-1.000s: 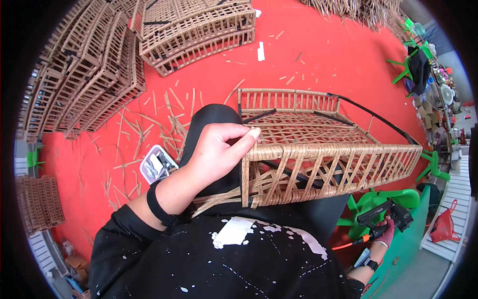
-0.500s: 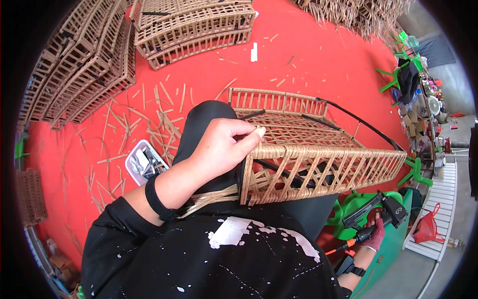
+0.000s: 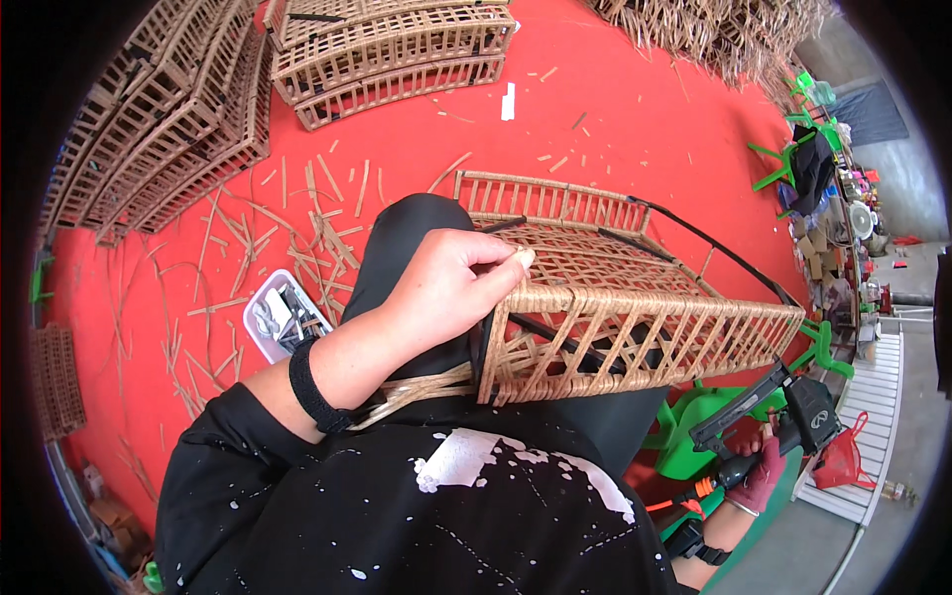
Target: The recorder is weaving rattan strips onto a metal furniture frame and securing them with tools.
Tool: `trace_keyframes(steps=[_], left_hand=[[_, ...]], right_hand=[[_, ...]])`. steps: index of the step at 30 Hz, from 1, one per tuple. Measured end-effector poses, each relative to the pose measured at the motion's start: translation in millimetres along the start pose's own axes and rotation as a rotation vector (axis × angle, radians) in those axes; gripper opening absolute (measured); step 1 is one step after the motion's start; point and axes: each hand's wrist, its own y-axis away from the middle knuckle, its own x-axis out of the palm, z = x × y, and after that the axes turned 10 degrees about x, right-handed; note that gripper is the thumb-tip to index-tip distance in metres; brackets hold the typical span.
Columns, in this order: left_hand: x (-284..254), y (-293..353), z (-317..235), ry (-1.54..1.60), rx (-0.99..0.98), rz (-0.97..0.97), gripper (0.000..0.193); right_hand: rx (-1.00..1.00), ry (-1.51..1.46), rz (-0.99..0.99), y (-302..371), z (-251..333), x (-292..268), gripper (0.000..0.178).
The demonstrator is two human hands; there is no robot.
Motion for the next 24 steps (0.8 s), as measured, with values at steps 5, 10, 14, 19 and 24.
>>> trace_keyframes(steps=[5, 10, 14, 19, 24], left_hand=[[-0.7, 0.2, -0.7, 0.007, -0.004, -0.001, 0.027], [-0.8, -0.3, -1.7, -0.02, 0.0, 0.003, 0.026], [-0.9, 0.5, -2.3, 0.012, 0.014, -0.014, 0.026], [-2.0, 0.5, -2.0, 0.05, -0.031, 0.029, 0.03], [-1.2, 1.0, -1.5, 0.072, 0.03, -0.024, 0.035]], right_hand=[[-0.081, 0.079, 0.059, 23.4, 15.7, 26.4, 0.048], [-0.276, 0.327, -0.007, 51.0, 32.6, 55.4, 0.049], [-0.25, 0.461, 0.113, 75.1, 44.0, 83.0, 0.05], [-0.335, 0.475, 0.114, 92.6, 36.2, 105.4, 0.054], [-0.432, 0.879, 0.258, 95.4, 35.3, 110.2, 0.044]])
